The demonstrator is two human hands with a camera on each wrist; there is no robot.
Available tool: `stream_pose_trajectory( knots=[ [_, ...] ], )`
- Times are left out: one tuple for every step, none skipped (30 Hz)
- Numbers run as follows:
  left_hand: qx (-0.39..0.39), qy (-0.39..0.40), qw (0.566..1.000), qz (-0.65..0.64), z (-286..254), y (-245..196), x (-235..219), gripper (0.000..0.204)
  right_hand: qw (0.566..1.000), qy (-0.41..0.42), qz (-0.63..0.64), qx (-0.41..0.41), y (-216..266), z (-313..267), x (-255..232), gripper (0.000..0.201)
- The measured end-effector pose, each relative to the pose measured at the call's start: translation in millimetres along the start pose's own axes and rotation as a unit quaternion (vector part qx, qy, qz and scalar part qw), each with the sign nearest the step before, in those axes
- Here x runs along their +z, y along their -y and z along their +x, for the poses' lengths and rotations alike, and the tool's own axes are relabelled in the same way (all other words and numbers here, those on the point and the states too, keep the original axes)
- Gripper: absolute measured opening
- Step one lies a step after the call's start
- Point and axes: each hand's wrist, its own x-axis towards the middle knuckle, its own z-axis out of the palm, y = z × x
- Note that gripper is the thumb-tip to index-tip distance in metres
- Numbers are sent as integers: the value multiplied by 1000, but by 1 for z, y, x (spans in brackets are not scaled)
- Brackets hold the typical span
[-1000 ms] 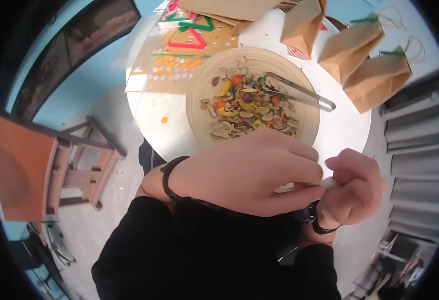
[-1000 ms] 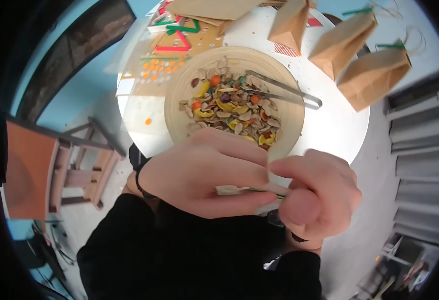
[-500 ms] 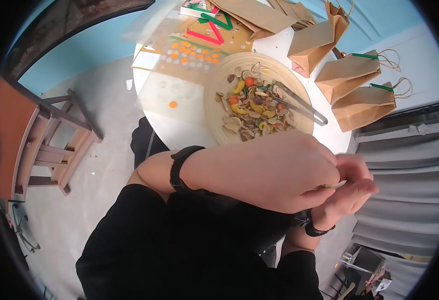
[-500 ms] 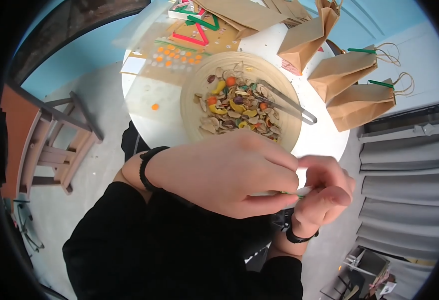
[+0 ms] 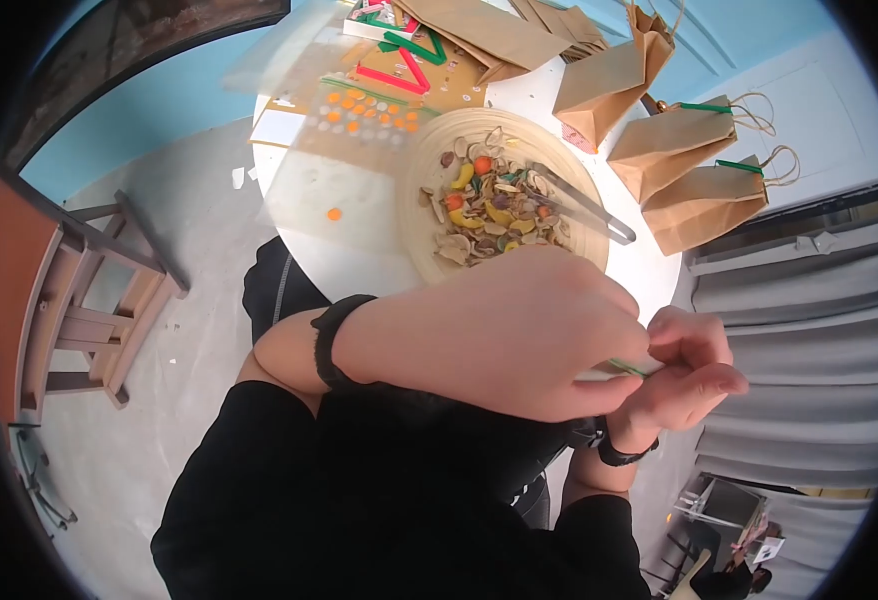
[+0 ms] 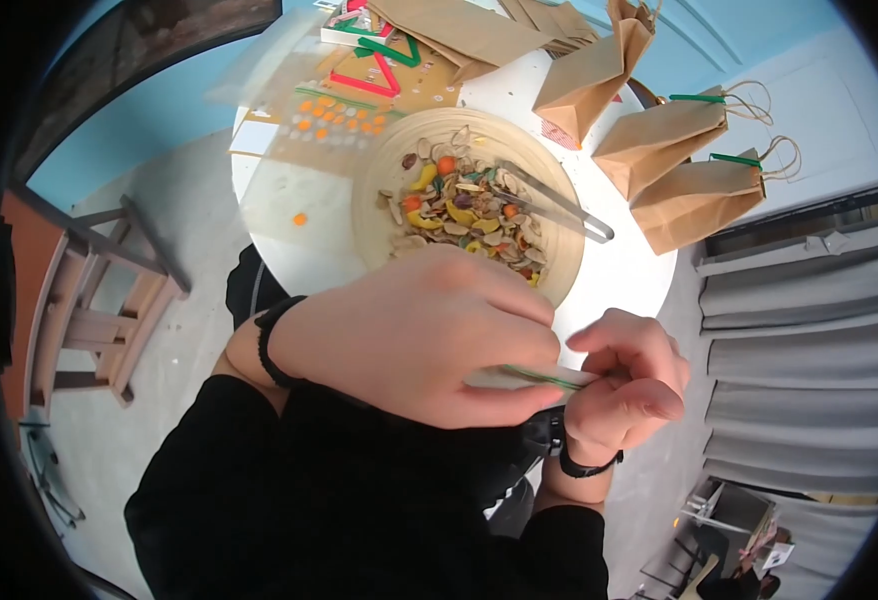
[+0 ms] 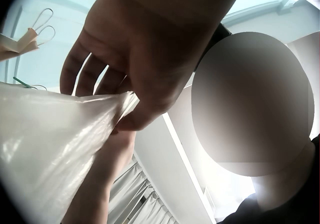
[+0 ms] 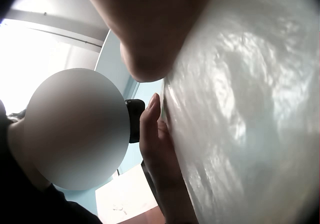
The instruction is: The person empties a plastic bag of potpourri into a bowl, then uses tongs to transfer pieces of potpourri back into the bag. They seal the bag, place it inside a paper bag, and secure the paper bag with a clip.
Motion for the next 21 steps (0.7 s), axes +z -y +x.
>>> stream_pose_trajectory(
  knots=[
    [5, -6, 1000, 1, 0, 0, -2, 15, 1000, 4, 6, 6, 5, 2, 3, 92],
    [10, -12, 1000, 1, 0, 0, -4, 15, 1000, 8, 13, 13, 8, 3, 6, 91],
    [16, -18, 1000, 2, 0, 1, -6, 15, 1000, 4, 7, 27, 6, 4, 4, 89],
    [17, -24, 1000, 1, -1, 1, -5, 14, 999, -2, 0, 41, 3, 3, -2, 88],
    [18, -29, 999, -1, -2, 1, -4, 14, 998, -9, -7, 57, 0, 3, -5, 86],
    [20, -32, 999, -4, -2, 0, -2, 14, 999, -8, 17, 45, -3, 2, -5, 85],
    [21, -33, 999, 1, -2, 0, -2, 14, 999, -9, 41, 33, -7, 1, -5, 84],
    [24, -35, 999, 6, -2, 0, -4, 14, 998, -10, 64, 18, -10, 3, -4, 83],
    [30, -36, 999, 10, -1, 0, -5, 13, 998, -8, 49, 24, -8, 7, -4, 82],
    [31, -43, 999, 8, -1, 0, -5, 13, 999, -4, 32, 32, -5, 10, -4, 82],
    [32, -48, 998, 5, -1, -1, -6, 14, 999, -1, 15, 41, -3, 12, -4, 82],
    [32, -53, 998, 3, -1, -1, -7, 14, 999, 2, 20, 34, -8, 14, -8, 82],
    [33, -46, 998, 6, -1, -1, -6, 14, 999, 4, 27, 27, -16, 15, -14, 81],
    [34, -39, 999, 9, 0, 0, -5, 14, 999, 7, 35, 19, -21, 17, -17, 81],
    [34, -33, 999, 12, 0, 0, -4, 15, 999, 13, 51, 12, -22, 16, -16, 83],
    [36, -35, 999, 10, 0, 0, -5, 15, 999, 6, 37, 17, -20, 17, -15, 84],
    [38, -36, 999, 7, 0, -1, -5, 15, 999, -3, 24, 22, -18, 18, -14, 85],
    [40, -37, 999, 2, 1, -1, -4, 14, 1000, -11, 9, 27, -17, 19, -14, 86],
    [43, -39, 998, 7, 1, 0, -3, 14, 1000, 2, -2, 31, -18, 20, -16, 87],
    [47, -42, 998, 14, 2, 2, -3, 14, 999, 15, -13, 33, -20, 22, -19, 87],
    [50, -45, 998, 20, 2, 3, -3, 14, 999, 28, -24, 36, -23, 23, -21, 88]
  ],
)
